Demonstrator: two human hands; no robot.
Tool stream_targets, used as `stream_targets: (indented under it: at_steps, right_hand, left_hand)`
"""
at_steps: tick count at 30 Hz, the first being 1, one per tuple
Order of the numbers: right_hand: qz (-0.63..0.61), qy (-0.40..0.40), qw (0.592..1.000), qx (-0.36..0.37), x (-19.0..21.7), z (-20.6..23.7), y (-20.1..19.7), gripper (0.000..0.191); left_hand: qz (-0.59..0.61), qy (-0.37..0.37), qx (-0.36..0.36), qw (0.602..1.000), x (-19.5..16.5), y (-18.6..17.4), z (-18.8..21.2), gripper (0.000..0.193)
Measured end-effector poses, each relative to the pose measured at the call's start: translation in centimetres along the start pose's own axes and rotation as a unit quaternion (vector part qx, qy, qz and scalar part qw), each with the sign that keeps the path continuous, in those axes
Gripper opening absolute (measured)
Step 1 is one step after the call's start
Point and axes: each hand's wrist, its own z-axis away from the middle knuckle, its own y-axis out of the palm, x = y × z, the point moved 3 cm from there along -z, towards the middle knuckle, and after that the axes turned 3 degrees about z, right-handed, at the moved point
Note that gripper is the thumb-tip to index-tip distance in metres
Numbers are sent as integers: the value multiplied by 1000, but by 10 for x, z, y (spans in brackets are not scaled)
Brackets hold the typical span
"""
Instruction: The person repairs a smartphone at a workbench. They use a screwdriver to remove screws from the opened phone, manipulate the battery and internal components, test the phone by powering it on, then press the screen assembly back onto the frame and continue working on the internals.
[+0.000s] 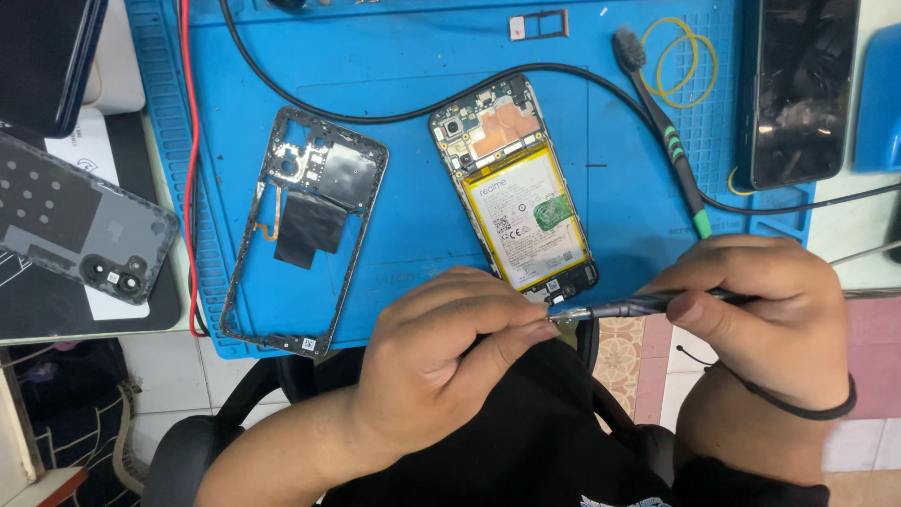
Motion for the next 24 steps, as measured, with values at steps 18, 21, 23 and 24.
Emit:
stream_targets:
  at_steps: [18,21,23,24]
  right_hand:
    - [550,-185,798,161,72,17,-29,44]
    - [564,-167,791,170,80,4,-18,40]
    - [562,-173,787,185,84,-3,-11,40]
    - [560,-173,787,192,85,-6,-8,40]
  left_hand:
    - [-336,80,68,936,14,32,23,58]
    - [-347,84,54,932,16,33,26,57]
    - [-344,79,58,934,17,34,27,57]
    - [-341,78,60,935,17,34,26,57]
